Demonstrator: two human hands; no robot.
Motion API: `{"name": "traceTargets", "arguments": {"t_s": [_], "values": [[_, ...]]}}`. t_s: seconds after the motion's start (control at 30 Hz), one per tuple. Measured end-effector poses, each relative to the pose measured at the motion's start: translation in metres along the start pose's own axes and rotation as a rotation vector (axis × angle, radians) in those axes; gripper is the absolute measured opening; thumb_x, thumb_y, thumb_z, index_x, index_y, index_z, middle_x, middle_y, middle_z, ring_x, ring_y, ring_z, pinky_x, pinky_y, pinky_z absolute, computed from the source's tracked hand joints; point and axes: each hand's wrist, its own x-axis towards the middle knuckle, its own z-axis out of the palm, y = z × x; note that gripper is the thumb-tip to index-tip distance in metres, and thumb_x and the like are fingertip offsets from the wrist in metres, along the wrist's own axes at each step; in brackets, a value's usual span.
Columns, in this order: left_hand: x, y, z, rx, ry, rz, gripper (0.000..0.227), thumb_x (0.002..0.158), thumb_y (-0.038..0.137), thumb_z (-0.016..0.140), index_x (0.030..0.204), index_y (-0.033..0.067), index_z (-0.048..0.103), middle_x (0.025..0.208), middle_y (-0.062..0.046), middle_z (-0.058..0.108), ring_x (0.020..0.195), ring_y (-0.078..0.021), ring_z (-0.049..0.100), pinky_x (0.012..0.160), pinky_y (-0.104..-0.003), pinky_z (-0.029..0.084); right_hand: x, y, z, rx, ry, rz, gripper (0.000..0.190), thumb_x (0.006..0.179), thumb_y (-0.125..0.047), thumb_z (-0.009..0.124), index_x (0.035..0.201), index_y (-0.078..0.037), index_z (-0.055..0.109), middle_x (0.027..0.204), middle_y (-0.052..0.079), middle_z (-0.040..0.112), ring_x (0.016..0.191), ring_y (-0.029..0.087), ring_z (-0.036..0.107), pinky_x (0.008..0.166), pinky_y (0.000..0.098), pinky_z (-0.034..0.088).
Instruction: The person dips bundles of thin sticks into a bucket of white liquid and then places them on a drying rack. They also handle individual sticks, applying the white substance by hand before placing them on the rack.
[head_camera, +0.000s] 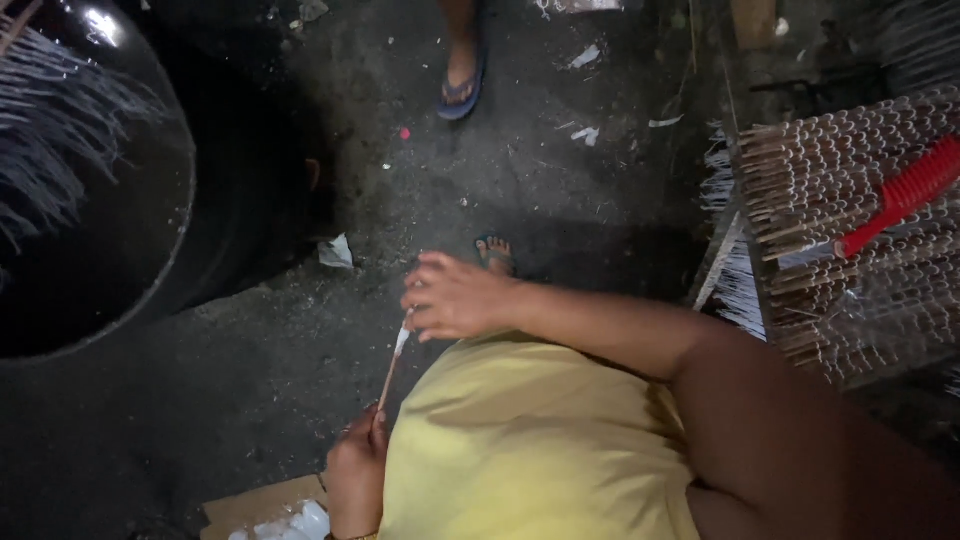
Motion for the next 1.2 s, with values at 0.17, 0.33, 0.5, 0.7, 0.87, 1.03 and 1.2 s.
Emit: {"name": "traceTargets", "arguments": {"t_s": [0.17,0.33,0.5,0.7,0.87,1.03,1.2], "values": [[0.001,0.035,-0.018,-0.037,-0.108,-0.09,0.04,0.102,0.036,0.046,0.131,0.0231,0.071,0.103,-0.013,0.078,0.085,-0.0388,0.073,0.07,-0.049,0.051,-0.004,0.003,-0.005,0.003,0.069,-0.042,0.018,0.103,-0.035,0.066,0.114,-0.023,0.072,0.107,0.004,0.064,0.111,0.031,0.058,0.111,0.0591,0.035],[0.008,0.045,-0.016,-0.009,-0.141,-0.031,0.043,0.104,0.037,0.046,0.134,0.0147,0.067,0.09,-0.011,0.08,0.062,-0.0289,0.072,0.054,-0.042,0.05,-0.01,0.014,-0.002,-0.009,0.003,-0.043,0.024,0.104,-0.038,0.061,0.122,-0.027,0.073,0.11,0.001,0.067,0.113,0.029,0.058,0.114,0.0587,0.033],[0.01,0.044,-0.018,-0.088,0.118,0.1,0.033,0.102,0.03,0.053,0.111,0.0079,0.076,0.089,-0.016,0.076,0.078,-0.0365,0.073,0.062,-0.049,0.052,-0.031,0.039,0.002,0.073,0.417,0.39,0.032,0.093,-0.04,0.073,0.124,-0.031,0.069,0.128,-0.005,0.068,0.123,0.024,0.062,0.106,0.0485,0.038],[0.024,0.083,-0.032,-0.18,0.107,0.131,0.033,0.103,0.022,0.052,0.126,0.0079,0.071,0.057,-0.016,0.068,0.041,-0.0285,0.062,0.04,-0.04,0.039,-0.055,0.066,0.047,1.21,0.273,1.268,0.047,0.1,-0.047,0.051,0.127,-0.014,0.071,0.109,0.006,0.074,0.092,0.016,0.066,0.059,0.0263,0.048],[0.03,0.118,-0.035,-0.171,0.096,0.126,0.037,0.104,0.031,0.051,0.105,0.0083,0.079,0.075,-0.023,0.074,0.081,-0.0463,0.072,0.063,-0.054,0.053,-0.031,0.027,0.029,1.76,0.282,1.105,0.05,0.101,-0.047,0.06,0.137,-0.012,0.062,0.114,0.01,0.075,0.101,0.021,0.074,0.09,0.0347,0.059],[0.026,0.117,-0.027,-0.107,0.03,0.157,0.037,0.103,0.033,0.05,0.107,0.0097,0.078,0.082,-0.023,0.075,0.086,-0.0477,0.072,0.07,-0.059,0.056,-0.025,0.047,0.049,1.758,0.459,1.085,0.035,0.108,-0.036,0.053,0.128,-0.01,0.065,0.102,0.011,0.075,0.083,0.02,0.075,0.078,0.034,0.065],[0.016,0.119,-0.028,-0.034,-0.011,0.128,0.037,0.104,0.033,0.045,0.125,0.0168,0.071,0.086,-0.024,0.075,0.089,-0.0469,0.073,0.072,-0.058,0.057,-0.023,0.056,0.049,1.797,0.587,1.114,0.04,0.103,-0.045,0.06,0.129,-0.014,0.065,0.112,0.012,0.076,0.089,0.022,0.076,0.082,0.0366,0.064]]}}
